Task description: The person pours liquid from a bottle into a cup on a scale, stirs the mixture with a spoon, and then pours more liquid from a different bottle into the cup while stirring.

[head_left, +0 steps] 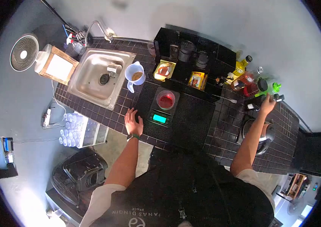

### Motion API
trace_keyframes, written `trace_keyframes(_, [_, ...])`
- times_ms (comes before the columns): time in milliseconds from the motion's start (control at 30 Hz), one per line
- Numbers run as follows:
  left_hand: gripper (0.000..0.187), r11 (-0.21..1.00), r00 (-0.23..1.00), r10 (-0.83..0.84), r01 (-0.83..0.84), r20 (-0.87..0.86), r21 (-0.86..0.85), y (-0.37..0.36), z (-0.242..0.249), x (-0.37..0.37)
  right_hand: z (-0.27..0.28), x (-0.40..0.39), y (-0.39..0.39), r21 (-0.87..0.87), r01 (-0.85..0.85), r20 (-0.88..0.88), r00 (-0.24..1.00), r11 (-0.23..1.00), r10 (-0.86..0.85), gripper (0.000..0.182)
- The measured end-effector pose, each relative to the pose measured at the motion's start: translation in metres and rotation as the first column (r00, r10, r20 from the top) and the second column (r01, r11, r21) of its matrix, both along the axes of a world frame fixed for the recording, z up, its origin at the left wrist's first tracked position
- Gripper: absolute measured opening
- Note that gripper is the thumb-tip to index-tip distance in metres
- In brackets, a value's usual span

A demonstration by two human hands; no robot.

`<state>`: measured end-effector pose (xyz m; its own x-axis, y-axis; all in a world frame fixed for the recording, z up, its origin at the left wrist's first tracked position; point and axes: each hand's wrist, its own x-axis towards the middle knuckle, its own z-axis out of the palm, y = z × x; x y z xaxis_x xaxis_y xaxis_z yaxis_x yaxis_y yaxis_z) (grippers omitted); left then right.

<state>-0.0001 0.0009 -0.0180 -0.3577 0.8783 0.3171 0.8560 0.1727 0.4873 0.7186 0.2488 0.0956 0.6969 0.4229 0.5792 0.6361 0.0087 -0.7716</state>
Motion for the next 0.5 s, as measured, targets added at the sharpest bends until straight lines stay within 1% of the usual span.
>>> trace_keyframes(33, [0.043, 1.000, 1.000, 0.004, -0.004, -0.003, 0.001, 0.000, 0.001, 0.000, -0.003, 0.000, 0.006, -0.058, -0.209, -0.085, 0.975, 0.976, 0.204, 0.053])
trace_keyframes(67, [0.043, 1.000, 1.000, 0.006, -0.006, 0.008, -0.011, 0.000, 0.002, 0.001, -0.010, -0.003, 0.008, -0.125, -0.061, -0.009, 0.998, 0.990, 0.060, 0.044])
trace_keyframes(100, [0.043, 1.000, 1.000, 0.010, -0.009, 0.020, -0.023, -0.001, 0.002, 0.001, -0.007, -0.008, 0.009, -0.126, -0.068, -0.012, 0.998, 0.990, 0.067, 0.044])
trace_keyframes(167, [0.043, 0.999, 1.000, 0.015, -0.015, 0.001, -0.036, 0.000, 0.002, 0.001, -0.001, -0.016, 0.005, -0.216, 0.007, 0.090, 0.996, 0.976, 0.013, 0.042])
trace_keyframes(200, [0.043, 0.999, 1.000, 0.015, -0.015, -0.003, -0.037, 0.000, 0.003, 0.001, 0.005, -0.024, -0.001, -0.219, 0.005, 0.089, 0.996, 0.976, 0.014, 0.042])
trace_keyframes(267, [0.043, 0.999, 1.000, 0.017, -0.017, -0.009, -0.037, 0.001, 0.003, 0.001, 0.021, -0.043, -0.013, -0.171, -0.079, 0.018, 0.996, 0.982, 0.083, 0.040])
trace_keyframes(300, [0.043, 0.999, 1.000, 0.014, -0.014, -0.021, -0.033, 0.001, 0.002, 0.001, 0.025, -0.045, -0.015, -0.171, -0.078, 0.016, 0.996, 0.982, 0.082, 0.040])
trace_keyframes(367, [0.043, 0.999, 0.999, 0.002, -0.004, -0.033, -0.033, 0.000, 0.000, 0.001, 0.037, -0.045, -0.025, 0.049, -0.235, -0.077, 0.968, 0.971, 0.238, 0.038])
trace_keyframes(400, [0.043, 1.000, 1.000, 0.001, -0.002, -0.029, -0.031, 0.000, 0.000, 0.001, 0.055, -0.052, -0.037, 0.017, -0.257, -0.038, 0.965, 0.966, 0.258, 0.032])
trace_keyframes(433, [0.044, 1.000, 1.000, 0.001, -0.002, -0.026, -0.028, 0.000, 0.000, 0.001, 0.074, -0.062, -0.049, 0.018, -0.253, -0.037, 0.967, 0.967, 0.253, 0.032])
trace_keyframes(500, [0.044, 1.000, 1.000, 0.002, -0.003, -0.020, -0.031, 0.000, 0.000, 0.000, 0.112, -0.082, -0.075, 0.058, -0.386, -0.049, 0.920, 0.920, 0.389, 0.027])
